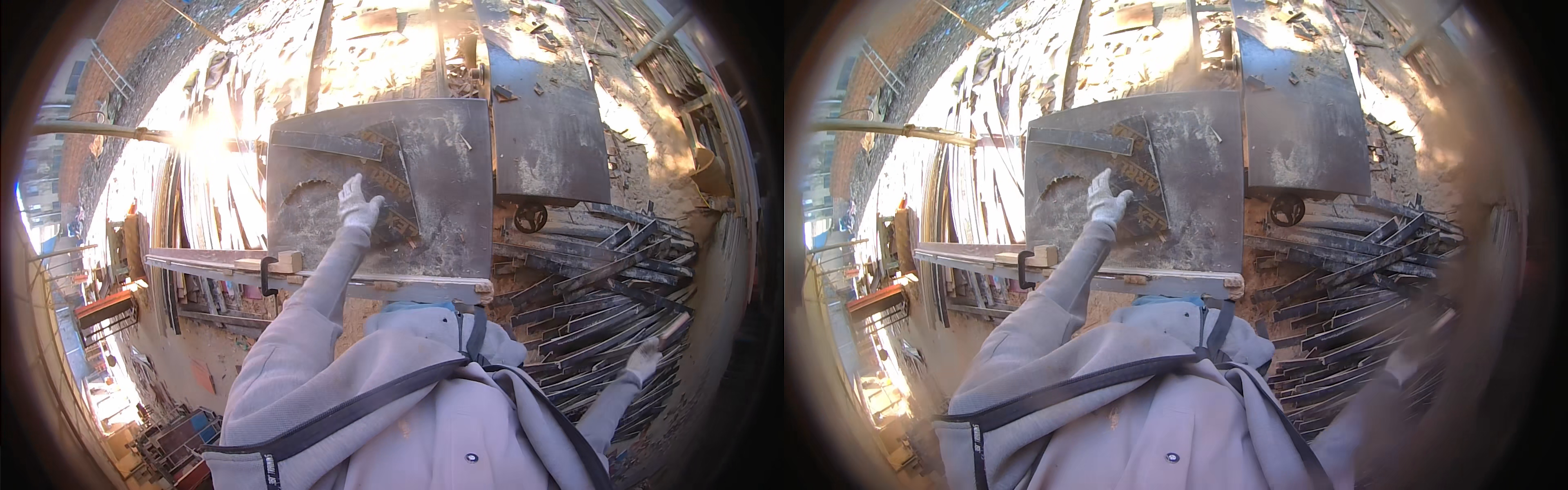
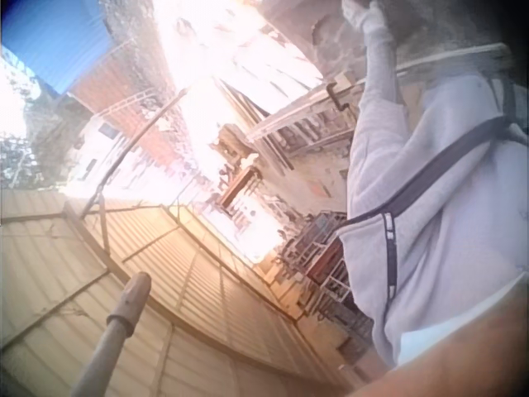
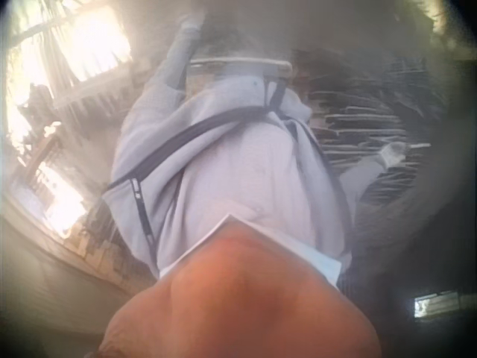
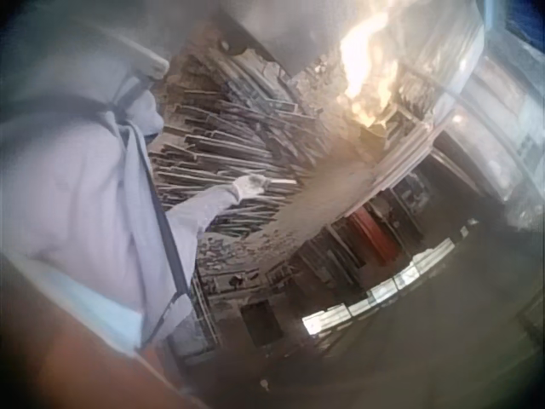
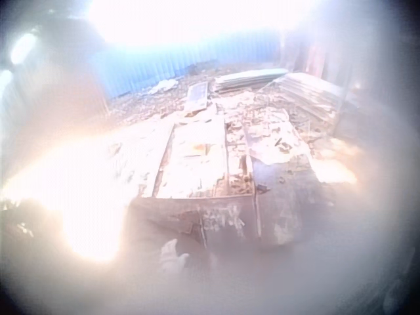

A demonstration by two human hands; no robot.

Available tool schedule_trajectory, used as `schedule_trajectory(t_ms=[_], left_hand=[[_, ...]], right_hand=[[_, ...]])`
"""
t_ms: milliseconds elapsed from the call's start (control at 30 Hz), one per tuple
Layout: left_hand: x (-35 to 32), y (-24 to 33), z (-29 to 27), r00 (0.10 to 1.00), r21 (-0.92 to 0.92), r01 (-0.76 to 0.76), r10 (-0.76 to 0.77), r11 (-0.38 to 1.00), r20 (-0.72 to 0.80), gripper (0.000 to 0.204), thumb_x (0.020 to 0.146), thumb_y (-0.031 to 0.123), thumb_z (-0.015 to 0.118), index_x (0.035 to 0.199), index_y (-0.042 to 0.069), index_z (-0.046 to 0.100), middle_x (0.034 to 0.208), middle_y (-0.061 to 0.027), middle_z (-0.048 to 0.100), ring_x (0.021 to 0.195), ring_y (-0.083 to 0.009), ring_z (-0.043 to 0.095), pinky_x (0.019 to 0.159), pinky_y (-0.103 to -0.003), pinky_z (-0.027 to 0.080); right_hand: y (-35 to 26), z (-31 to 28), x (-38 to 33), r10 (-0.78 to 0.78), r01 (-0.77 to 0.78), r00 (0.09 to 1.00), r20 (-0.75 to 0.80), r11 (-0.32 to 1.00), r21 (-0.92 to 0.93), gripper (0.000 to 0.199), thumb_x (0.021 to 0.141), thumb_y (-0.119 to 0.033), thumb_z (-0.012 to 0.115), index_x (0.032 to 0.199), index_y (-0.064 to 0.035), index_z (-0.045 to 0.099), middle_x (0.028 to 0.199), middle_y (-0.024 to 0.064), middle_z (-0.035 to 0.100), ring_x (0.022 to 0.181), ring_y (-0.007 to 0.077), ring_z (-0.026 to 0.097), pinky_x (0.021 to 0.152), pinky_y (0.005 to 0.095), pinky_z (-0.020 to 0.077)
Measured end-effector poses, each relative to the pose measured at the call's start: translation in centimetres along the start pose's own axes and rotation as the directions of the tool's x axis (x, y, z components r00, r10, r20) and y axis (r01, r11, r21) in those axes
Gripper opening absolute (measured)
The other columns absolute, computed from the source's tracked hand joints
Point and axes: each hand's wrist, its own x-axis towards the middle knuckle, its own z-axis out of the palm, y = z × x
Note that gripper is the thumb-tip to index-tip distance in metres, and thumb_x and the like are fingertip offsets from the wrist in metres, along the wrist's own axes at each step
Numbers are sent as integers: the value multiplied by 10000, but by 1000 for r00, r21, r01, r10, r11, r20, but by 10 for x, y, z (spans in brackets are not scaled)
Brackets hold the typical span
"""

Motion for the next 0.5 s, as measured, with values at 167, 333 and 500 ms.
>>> schedule_trajectory(t_ms=[167,333,500], left_hand=[[95,-62,11,972,541,-211,232,814,30,904,821,166,730,1635,187,338,1669,-114,369,1527,-326,357,1266,-475,274],[140,-13,-24,909,522,-385,216,761,356,606,807,185,723,1405,232,636,1398,-85,618,1348,-287,531,1180,-423,378],[45,74,26,588,148,-807,760,571,277,569,745,243,825,1286,149,678,1163,-84,636,1136,-304,595,944,-456,507]], right_hand=[[5,23,16,165,-165,986,17,986,9,482,1128,-351,474,1365,49,599,1366,191,633,1221,296,643,1011,370,607],[103,260,-131,432,-289,874,222,830,-476,458,1049,-338,655,1381,-26,608,1207,177,704,982,271,720,819,367,606],[169,387,-228,567,-288,653,502,799,-528,740,1028,-291,716,1617,-31,350,1281,152,624,1013,213,683,819,339,623]])
